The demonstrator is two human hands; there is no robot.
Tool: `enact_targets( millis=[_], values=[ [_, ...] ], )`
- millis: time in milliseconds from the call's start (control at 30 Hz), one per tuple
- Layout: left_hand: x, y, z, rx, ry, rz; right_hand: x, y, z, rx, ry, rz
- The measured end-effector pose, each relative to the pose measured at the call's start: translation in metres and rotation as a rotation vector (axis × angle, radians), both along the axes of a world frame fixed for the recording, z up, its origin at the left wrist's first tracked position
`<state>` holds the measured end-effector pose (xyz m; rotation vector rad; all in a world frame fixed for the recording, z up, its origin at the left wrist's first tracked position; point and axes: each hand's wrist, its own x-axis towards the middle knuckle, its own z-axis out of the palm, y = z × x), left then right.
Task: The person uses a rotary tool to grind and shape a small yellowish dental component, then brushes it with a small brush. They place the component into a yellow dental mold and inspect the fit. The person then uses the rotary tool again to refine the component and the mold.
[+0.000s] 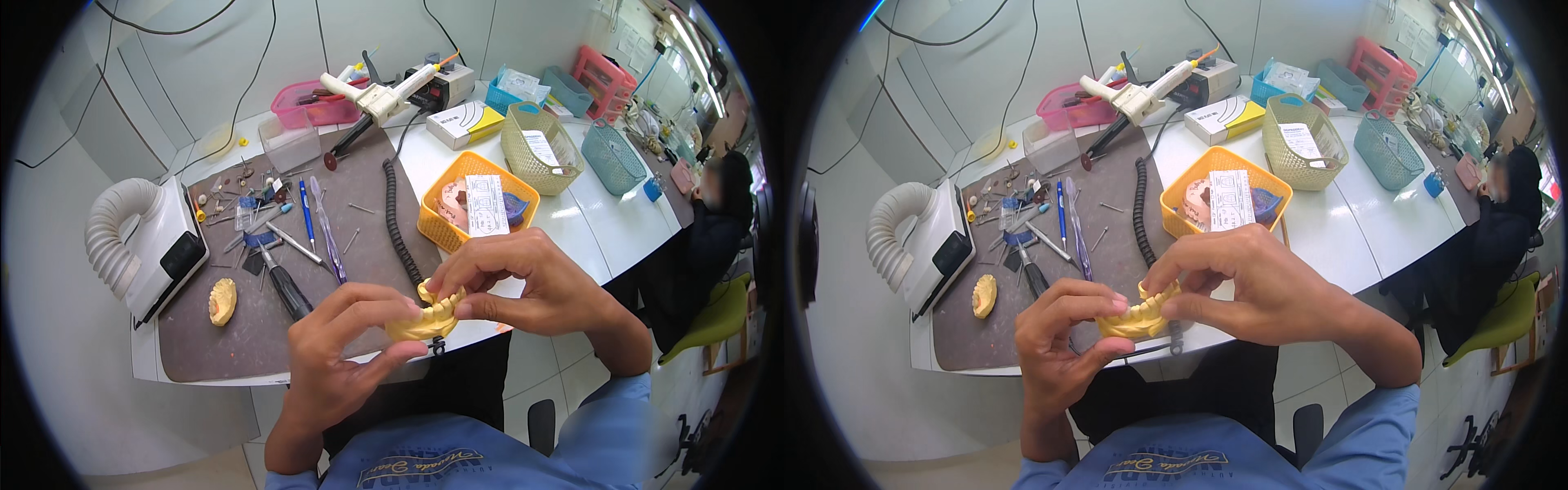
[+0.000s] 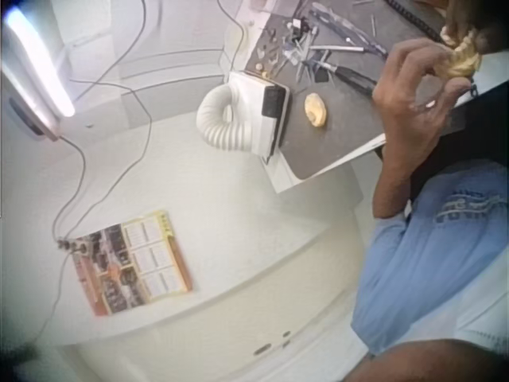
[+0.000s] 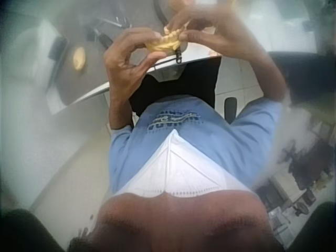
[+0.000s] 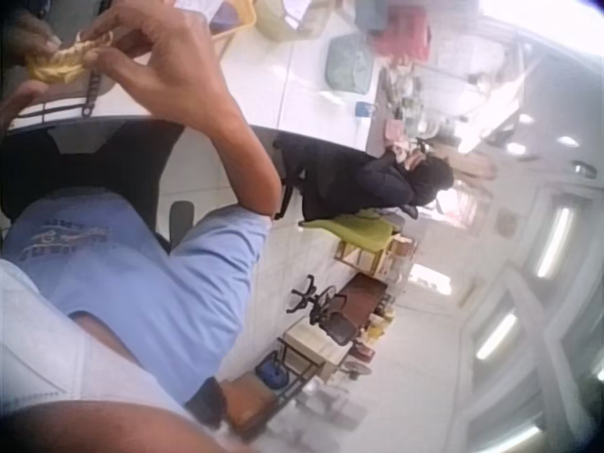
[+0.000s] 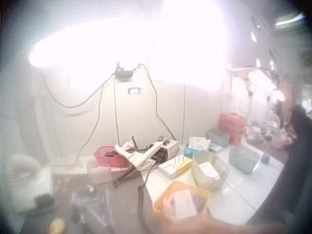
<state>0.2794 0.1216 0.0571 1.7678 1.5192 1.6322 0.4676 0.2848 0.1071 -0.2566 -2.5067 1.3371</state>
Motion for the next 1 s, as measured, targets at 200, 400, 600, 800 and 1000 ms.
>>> enact_targets(
  millis=[200, 400, 600, 800, 1000],
  values=[
    [0.001, -0.003, -0.001, 0.029, 0.062, 0.010, 0.002, -0.002, 0.000, -0.025, -0.019, 0.014],
    [0.003, -0.004, -0.002, 0.031, 0.025, -0.010, 0.003, -0.002, 0.002, -0.024, -0.035, 0.015],
    [0.002, -0.002, -0.009, 0.066, 0.065, 0.000, 0.002, -0.006, -0.003, 0.137, 0.113, 0.016],
    [0.015, -0.003, -0.019, 0.049, -0.270, -0.006, 0.006, -0.016, -0.012, 0.413, 0.231, 0.003],
    [0.010, -0.004, -0.022, 0.025, -0.139, -0.015, 0.005, -0.017, -0.023, 0.505, 0.310, 0.009]
  ],
)
